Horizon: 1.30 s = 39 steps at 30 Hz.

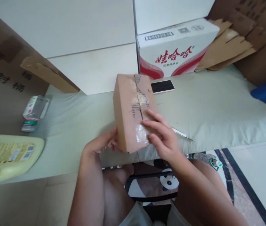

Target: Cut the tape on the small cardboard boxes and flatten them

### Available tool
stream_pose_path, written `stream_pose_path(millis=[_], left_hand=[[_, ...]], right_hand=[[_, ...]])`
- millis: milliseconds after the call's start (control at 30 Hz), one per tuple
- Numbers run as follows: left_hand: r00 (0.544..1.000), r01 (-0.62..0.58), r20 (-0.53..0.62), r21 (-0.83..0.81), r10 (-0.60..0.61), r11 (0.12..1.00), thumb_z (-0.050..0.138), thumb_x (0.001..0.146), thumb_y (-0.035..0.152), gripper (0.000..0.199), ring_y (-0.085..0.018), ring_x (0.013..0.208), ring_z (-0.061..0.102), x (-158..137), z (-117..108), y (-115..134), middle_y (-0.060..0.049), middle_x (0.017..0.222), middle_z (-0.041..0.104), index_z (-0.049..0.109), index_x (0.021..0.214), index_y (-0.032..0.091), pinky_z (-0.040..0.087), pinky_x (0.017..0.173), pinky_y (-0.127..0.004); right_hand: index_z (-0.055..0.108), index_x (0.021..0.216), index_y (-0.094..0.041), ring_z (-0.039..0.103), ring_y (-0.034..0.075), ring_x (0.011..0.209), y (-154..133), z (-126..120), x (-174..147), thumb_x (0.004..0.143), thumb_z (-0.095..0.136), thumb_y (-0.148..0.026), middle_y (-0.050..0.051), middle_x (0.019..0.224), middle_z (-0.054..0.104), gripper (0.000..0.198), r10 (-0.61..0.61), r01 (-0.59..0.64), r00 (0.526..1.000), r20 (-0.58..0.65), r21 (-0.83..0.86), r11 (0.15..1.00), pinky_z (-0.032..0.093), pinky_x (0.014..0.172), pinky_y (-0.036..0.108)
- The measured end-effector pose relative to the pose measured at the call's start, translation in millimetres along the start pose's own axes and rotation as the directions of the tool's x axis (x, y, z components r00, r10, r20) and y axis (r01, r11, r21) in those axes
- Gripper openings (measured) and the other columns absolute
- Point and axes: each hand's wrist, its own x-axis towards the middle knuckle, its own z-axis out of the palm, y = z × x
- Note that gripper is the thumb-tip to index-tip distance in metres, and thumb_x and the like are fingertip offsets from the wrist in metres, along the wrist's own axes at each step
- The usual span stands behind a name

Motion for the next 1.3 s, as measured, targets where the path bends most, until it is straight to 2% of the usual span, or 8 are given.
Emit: stream_pose_path(millis=[100, 233, 367, 467, 700, 1000, 1167, 1300], left_hand=[[0.934, 0.152, 0.282, 0.239, -0.219, 0.959, 0.081, 0.073, 0.049, 0.029, -0.02, 0.047, 0.067, 4.6, -3.4, 1.0, -0.01, 0.078, 0.078, 0.078, 0.076, 0.02, 0.037, 0.035, -0.026], [0.976, -0.016, -0.214, 0.143, 0.047, 0.99, 0.067, 0.081, 0.046, 0.028, -0.014, 0.049, 0.061, 21.7, -17.0, -2.9, -0.002, 0.061, 0.065, 0.065, 0.068, 0.022, 0.044, 0.045, -0.024], [0.531, -0.525, -0.723, 0.128, 0.441, 0.842, 0.064, 0.081, 0.065, 0.043, -0.02, 0.099, 0.071, 28.0, -18.8, -1.0, -0.007, 0.107, 0.072, 0.064, 0.101, 0.027, 0.055, 0.081, -0.031], [0.434, -0.679, -0.619, 0.253, 0.655, 0.689, 0.066, 0.079, 0.069, 0.048, -0.024, 0.117, 0.064, 25.4, -11.7, 2.5, -0.008, 0.119, 0.068, 0.066, 0.105, 0.028, 0.049, 0.102, -0.04], [0.501, -0.574, -0.496, 0.424, 0.709, 0.701, 0.069, 0.083, 0.059, 0.034, -0.028, 0.123, 0.055, 22.3, -8.8, 3.3, -0.008, 0.121, 0.061, 0.072, 0.09, 0.026, 0.043, 0.108, -0.044], [0.517, -0.59, -0.498, 0.382, 0.696, 0.711, 0.069, 0.083, 0.059, 0.032, -0.028, 0.125, 0.054, 22.6, -7.8, 3.7, -0.007, 0.122, 0.061, 0.072, 0.089, 0.027, 0.042, 0.11, -0.045], [0.508, -0.613, -0.487, 0.375, 0.711, 0.695, 0.069, 0.085, 0.054, 0.028, -0.027, 0.123, 0.055, 22.5, -7.3, 2.6, -0.007, 0.122, 0.062, 0.073, 0.091, 0.027, 0.042, 0.11, -0.044], [0.5, -0.611, -0.495, 0.379, 0.71, 0.695, 0.068, 0.085, 0.056, 0.029, -0.028, 0.125, 0.055, 23.0, -5.7, 3.1, -0.007, 0.122, 0.062, 0.073, 0.091, 0.027, 0.042, 0.112, -0.045]], right_hand=[[0.079, 0.098, -0.028, 0.061, 0.03, 0.135, 8.0, -4.5, 2.3, 0.098, 0.059, -0.033, 0.008, 0.139, 0.069, 0.021, 0.111, -0.109, 0.982, -0.152, 0.023, 0.994, 0.049, 0.114, 0.052], [0.08, 0.097, -0.026, 0.064, 0.03, 0.131, 15.4, -4.0, 6.2, 0.096, 0.061, -0.031, 0.01, 0.14, 0.068, 0.02, 0.168, -0.166, 0.984, -0.063, 0.034, 0.986, 0.053, 0.109, 0.051], [0.08, 0.103, -0.025, 0.065, 0.029, 0.131, 8.7, 1.5, 5.6, 0.096, 0.058, -0.028, 0.011, 0.147, 0.063, 0.023, 0.075, -0.084, 0.983, 0.168, 0.046, 0.995, 0.056, 0.105, 0.046], [0.079, 0.105, -0.024, 0.064, 0.028, 0.132, 2.1, 3.6, 5.8, 0.098, 0.056, -0.028, 0.011, 0.149, 0.061, 0.024, 0.025, -0.05, 0.957, 0.288, 0.08, 0.996, 0.056, 0.103, 0.043], [0.071, 0.107, -0.023, 0.07, 0.023, 0.076, 34.4, -32.8, 3.9, 0.093, 0.057, -0.044, 0.009, 0.1, 0.076, 0.029, 0.33, -0.342, 0.939, -0.094, -0.339, 0.876, 0.058, 0.072, 0.041], [0.072, 0.09, -0.025, 0.061, 0.025, 0.061, 58.8, -54.1, -6.3, 0.086, 0.059, -0.039, 0.009, 0.08, 0.072, 0.02, 0.598, -0.269, 0.797, 0.082, -0.839, 0.473, 0.037, 0.052, 0.034], [0.069, 0.083, -0.027, 0.044, 0.02, 0.048, 29.5, -53.8, 11.9, 0.083, 0.062, -0.048, 0.003, 0.057, 0.052, 0.022, 0.403, -0.552, 0.819, -0.409, -0.367, 0.749, 0.032, 0.052, 0.037], [0.061, 0.079, -0.033, 0.047, 0.02, 0.056, -10.9, -39.7, 16.1, 0.079, 0.07, -0.054, 0.001, 0.067, 0.045, 0.023, 0.374, -0.251, 0.792, -0.482, 0.301, 0.92, 0.043, 0.053, 0.037]])
